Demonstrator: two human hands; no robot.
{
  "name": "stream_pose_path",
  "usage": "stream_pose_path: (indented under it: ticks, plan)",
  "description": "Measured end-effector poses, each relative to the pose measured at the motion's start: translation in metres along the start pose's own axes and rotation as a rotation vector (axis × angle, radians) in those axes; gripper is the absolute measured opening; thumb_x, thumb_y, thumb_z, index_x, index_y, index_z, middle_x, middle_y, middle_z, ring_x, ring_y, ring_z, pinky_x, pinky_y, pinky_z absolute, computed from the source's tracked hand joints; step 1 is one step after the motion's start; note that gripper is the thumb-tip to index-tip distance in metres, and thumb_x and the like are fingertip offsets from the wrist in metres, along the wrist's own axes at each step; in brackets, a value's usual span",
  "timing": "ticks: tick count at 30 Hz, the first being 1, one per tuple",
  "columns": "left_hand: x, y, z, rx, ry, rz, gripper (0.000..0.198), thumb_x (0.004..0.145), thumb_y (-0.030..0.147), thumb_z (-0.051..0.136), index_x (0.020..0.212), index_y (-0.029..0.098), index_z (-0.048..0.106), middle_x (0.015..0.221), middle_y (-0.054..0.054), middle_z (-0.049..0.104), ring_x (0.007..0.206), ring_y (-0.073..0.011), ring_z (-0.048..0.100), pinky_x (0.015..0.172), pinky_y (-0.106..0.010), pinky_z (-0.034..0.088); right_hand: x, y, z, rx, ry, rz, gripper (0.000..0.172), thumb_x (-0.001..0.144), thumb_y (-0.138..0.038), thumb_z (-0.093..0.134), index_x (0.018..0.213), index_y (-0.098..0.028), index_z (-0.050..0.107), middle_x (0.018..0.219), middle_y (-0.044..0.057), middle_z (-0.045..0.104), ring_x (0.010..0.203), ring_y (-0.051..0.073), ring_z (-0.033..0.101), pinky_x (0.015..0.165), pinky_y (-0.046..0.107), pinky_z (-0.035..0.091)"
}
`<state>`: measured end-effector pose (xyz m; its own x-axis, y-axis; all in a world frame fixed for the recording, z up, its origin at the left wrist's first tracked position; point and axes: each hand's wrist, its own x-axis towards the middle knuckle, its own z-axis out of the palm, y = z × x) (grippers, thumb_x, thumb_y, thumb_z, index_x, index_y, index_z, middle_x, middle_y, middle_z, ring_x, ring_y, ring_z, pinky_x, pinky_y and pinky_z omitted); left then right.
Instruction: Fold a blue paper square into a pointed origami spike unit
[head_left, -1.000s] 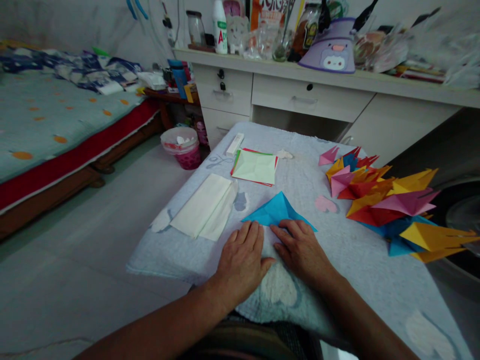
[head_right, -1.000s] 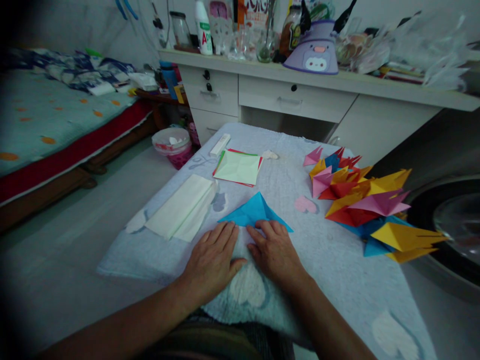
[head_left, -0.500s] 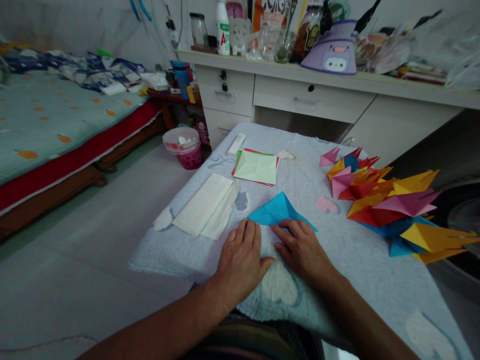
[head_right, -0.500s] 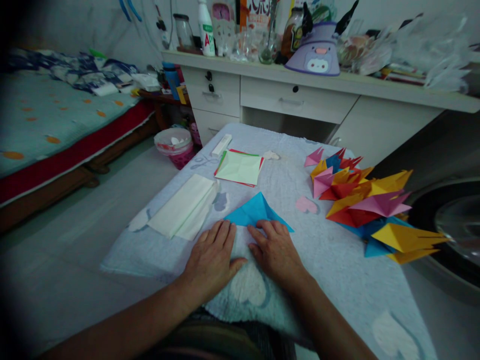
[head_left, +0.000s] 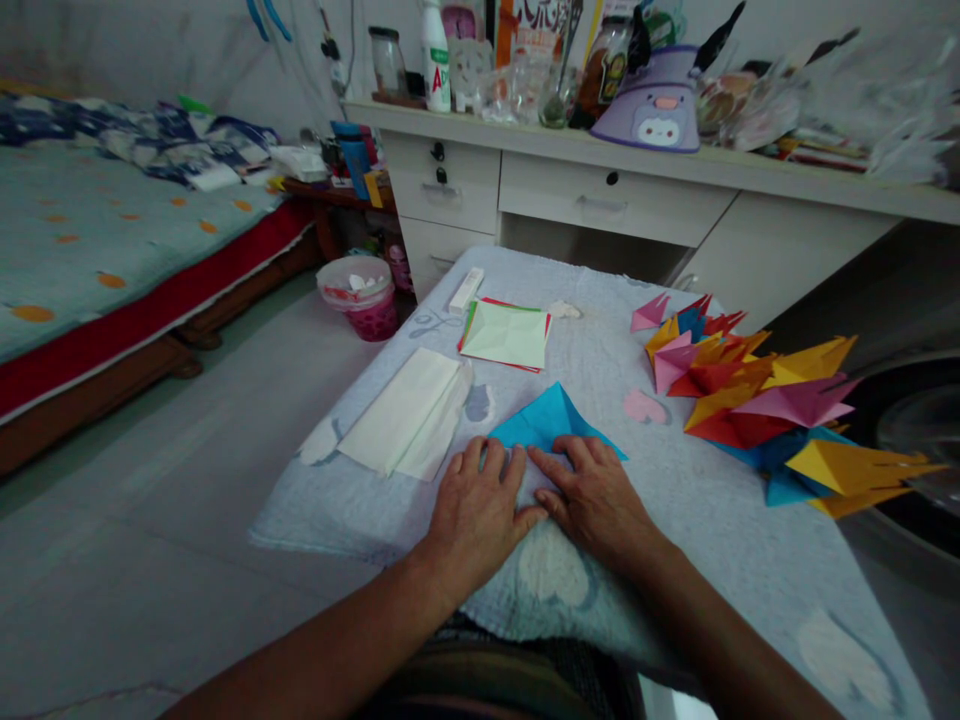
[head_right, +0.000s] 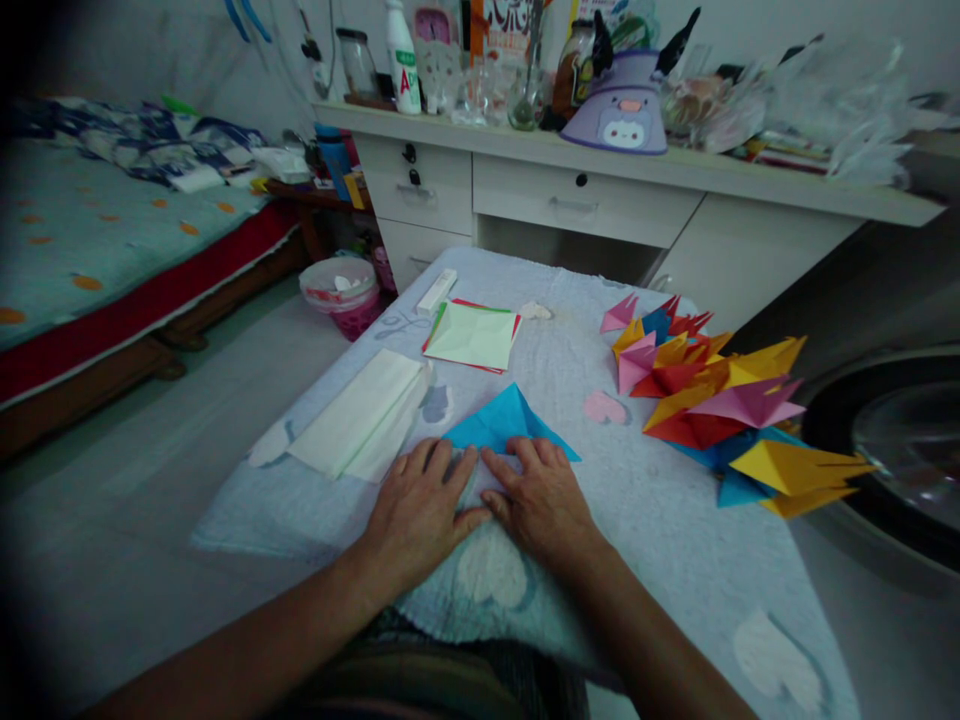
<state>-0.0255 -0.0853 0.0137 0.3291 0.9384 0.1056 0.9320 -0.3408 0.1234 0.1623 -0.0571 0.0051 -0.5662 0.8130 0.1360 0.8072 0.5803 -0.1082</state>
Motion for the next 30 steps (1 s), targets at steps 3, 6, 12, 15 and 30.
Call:
stream_pose_path:
  ticks: [3,6,12,15,30]
  plan:
    - [0.000,-0.002,-0.003,0.026,-0.001,-0.014,0.062,0.085,0.058,0.061,0.130,0.017,0.055,0.119,-0.014,0.057,0.114,-0.0325,0.048,0.092,-0.047,0.044,-0.001,0.000,-0.001,0.008,0.007,-0.009,0.044,0.094,-0.041,0.053,0.133,-0.021,0.059,0.120,0.013,0.059,0.105,0.028,0.052,0.093,0.045,0.042]
    - [0.000,-0.004,-0.006,0.052,-0.003,-0.017,0.061,0.083,0.057,0.064,0.127,0.014,0.057,0.116,-0.014,0.058,0.110,-0.0312,0.050,0.092,-0.045,0.044,-0.002,0.000,-0.002,0.022,0.026,-0.019,0.043,0.094,-0.039,0.053,0.129,-0.016,0.062,0.120,0.014,0.060,0.105,0.028,0.052,0.094,0.044,0.042]
    - [0.002,-0.006,-0.005,0.060,0.003,0.028,0.061,0.085,0.058,0.061,0.136,0.025,0.051,0.113,-0.012,0.057,0.105,-0.0317,0.049,0.086,-0.046,0.044,-0.001,-0.002,-0.002,0.002,0.034,-0.028,0.048,0.093,-0.046,0.052,0.132,-0.019,0.060,0.118,0.014,0.060,0.101,0.029,0.052,0.092,0.047,0.043]
    - [0.002,-0.007,-0.004,0.064,0.000,0.024,0.062,0.085,0.061,0.057,0.137,0.028,0.051,0.112,-0.012,0.057,0.104,-0.0321,0.049,0.085,-0.046,0.044,-0.001,-0.001,-0.001,-0.001,0.017,-0.025,0.051,0.094,-0.049,0.051,0.136,-0.021,0.057,0.119,0.014,0.059,0.103,0.029,0.052,0.093,0.047,0.043]
    - [-0.001,-0.011,-0.006,0.085,-0.005,0.022,0.062,0.084,0.054,0.065,0.132,0.016,0.055,0.115,-0.012,0.060,0.108,-0.0320,0.051,0.087,-0.045,0.044,-0.019,0.018,-0.009,-0.006,0.061,-0.015,0.044,0.095,-0.041,0.052,0.128,-0.016,0.063,0.121,0.016,0.062,0.110,0.030,0.057,0.095,0.048,0.049]
